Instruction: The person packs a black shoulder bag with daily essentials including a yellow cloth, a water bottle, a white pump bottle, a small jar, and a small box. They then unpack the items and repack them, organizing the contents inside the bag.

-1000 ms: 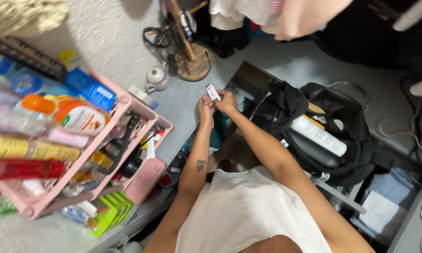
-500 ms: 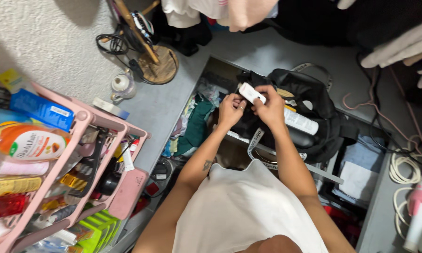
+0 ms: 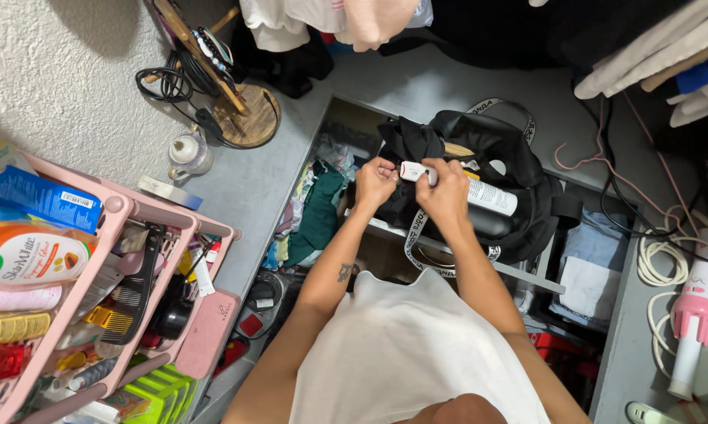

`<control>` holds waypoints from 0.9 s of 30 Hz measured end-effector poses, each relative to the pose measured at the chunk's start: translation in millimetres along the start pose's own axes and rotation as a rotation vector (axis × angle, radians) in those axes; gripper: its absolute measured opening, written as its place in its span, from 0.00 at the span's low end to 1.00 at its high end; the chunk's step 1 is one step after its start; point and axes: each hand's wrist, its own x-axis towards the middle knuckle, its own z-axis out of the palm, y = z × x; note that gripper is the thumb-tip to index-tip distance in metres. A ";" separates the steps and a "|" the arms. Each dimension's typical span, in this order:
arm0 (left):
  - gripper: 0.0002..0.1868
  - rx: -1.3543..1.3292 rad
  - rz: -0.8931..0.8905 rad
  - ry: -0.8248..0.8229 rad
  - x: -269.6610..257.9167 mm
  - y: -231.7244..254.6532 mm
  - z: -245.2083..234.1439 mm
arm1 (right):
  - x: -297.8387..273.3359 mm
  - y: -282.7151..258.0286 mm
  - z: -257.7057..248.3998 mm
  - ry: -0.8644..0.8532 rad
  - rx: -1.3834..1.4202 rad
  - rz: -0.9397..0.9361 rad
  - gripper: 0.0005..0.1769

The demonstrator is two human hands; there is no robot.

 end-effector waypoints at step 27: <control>0.07 -0.091 0.067 0.011 -10.5 17.7 -6.3 | 0.8 20.8 39.5 -0.117 -0.136 -0.122 0.08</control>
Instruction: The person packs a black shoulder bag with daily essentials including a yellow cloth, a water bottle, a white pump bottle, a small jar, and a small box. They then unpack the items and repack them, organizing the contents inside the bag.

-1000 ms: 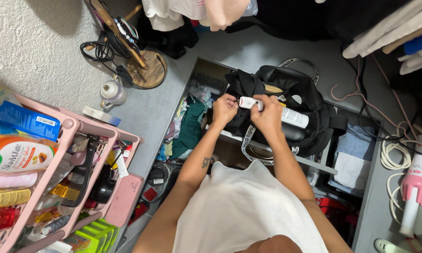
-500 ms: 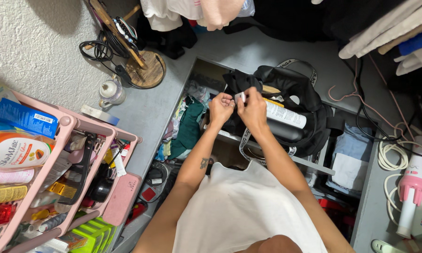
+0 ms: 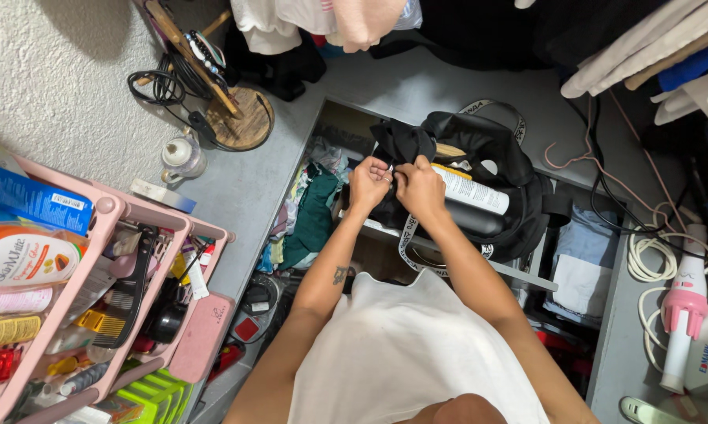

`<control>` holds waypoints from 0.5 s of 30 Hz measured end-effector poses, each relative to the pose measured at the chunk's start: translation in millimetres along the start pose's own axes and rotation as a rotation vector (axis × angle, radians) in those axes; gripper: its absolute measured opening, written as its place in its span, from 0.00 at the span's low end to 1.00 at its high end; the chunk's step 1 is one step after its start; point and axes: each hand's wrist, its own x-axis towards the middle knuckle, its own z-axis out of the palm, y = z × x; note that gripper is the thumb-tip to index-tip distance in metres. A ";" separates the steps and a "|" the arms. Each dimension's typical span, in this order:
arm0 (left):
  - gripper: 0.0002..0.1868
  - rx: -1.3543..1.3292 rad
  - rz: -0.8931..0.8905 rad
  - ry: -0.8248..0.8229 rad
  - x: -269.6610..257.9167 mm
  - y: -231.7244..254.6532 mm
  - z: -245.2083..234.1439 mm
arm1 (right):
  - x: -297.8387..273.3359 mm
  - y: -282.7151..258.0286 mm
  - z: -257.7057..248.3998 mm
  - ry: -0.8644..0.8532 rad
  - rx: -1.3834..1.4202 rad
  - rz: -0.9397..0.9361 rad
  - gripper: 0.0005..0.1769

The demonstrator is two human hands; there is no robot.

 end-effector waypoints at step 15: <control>0.25 0.549 0.588 -0.270 5.8 82.4 121.1 | 18.3 222.9 -125.2 -0.146 -0.169 0.835 0.40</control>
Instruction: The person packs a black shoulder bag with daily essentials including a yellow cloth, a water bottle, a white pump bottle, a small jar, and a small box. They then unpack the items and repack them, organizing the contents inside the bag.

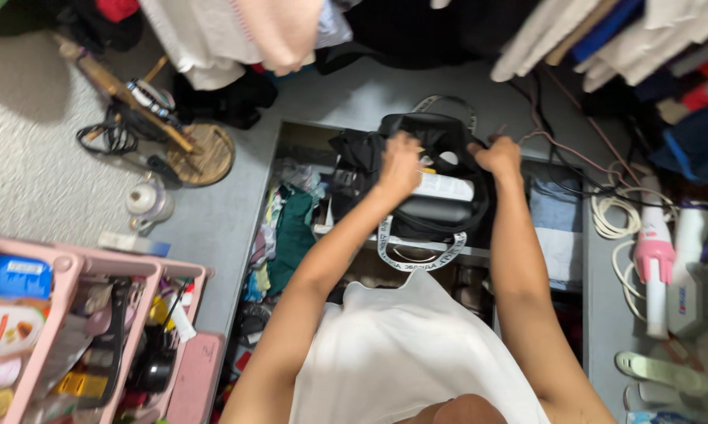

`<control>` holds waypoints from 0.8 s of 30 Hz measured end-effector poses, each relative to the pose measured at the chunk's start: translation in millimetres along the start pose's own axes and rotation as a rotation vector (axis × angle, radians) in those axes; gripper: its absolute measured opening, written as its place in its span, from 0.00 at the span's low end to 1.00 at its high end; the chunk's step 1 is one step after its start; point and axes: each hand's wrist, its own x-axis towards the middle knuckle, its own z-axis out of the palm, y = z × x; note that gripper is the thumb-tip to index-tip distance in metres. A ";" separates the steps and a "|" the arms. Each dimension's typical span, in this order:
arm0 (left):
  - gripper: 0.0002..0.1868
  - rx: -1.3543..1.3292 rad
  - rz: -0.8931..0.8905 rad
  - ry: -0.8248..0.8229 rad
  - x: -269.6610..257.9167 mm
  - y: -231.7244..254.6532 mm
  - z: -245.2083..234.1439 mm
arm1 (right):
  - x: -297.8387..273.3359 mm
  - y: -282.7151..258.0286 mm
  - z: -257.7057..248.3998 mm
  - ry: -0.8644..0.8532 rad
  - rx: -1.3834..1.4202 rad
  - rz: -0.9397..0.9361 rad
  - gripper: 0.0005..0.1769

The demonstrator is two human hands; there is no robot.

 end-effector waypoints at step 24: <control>0.13 -1.108 -0.645 0.664 -47.5 -216.7 -9.2 | -136.4 -205.5 108.1 0.251 -0.316 -1.278 0.10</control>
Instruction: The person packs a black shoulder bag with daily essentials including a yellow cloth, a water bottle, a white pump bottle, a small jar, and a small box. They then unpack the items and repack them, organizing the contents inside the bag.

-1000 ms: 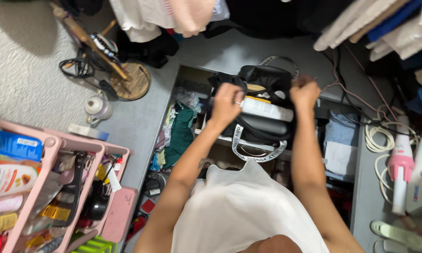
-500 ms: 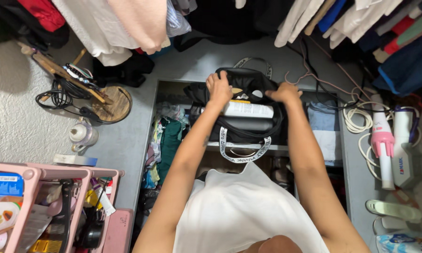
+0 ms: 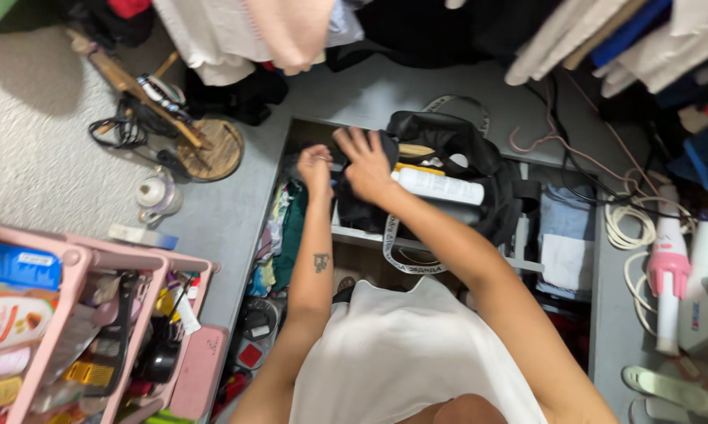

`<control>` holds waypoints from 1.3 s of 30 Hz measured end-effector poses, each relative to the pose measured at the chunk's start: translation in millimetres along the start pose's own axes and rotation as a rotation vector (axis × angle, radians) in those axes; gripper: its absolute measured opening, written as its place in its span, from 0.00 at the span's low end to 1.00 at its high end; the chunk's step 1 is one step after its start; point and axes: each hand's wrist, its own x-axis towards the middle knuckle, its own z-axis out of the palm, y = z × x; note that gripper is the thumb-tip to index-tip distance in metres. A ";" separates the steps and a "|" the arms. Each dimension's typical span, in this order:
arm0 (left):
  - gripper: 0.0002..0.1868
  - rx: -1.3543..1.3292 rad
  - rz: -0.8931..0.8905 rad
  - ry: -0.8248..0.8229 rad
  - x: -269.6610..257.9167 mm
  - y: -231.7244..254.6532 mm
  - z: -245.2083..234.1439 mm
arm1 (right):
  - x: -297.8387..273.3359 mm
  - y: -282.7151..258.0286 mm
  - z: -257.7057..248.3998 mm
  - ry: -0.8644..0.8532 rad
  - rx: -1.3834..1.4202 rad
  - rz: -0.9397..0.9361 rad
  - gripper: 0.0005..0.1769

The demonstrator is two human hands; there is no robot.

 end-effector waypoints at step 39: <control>0.11 1.216 0.845 -0.912 -13.9 34.0 70.8 | 19.4 62.7 -10.4 -0.285 0.456 1.067 0.19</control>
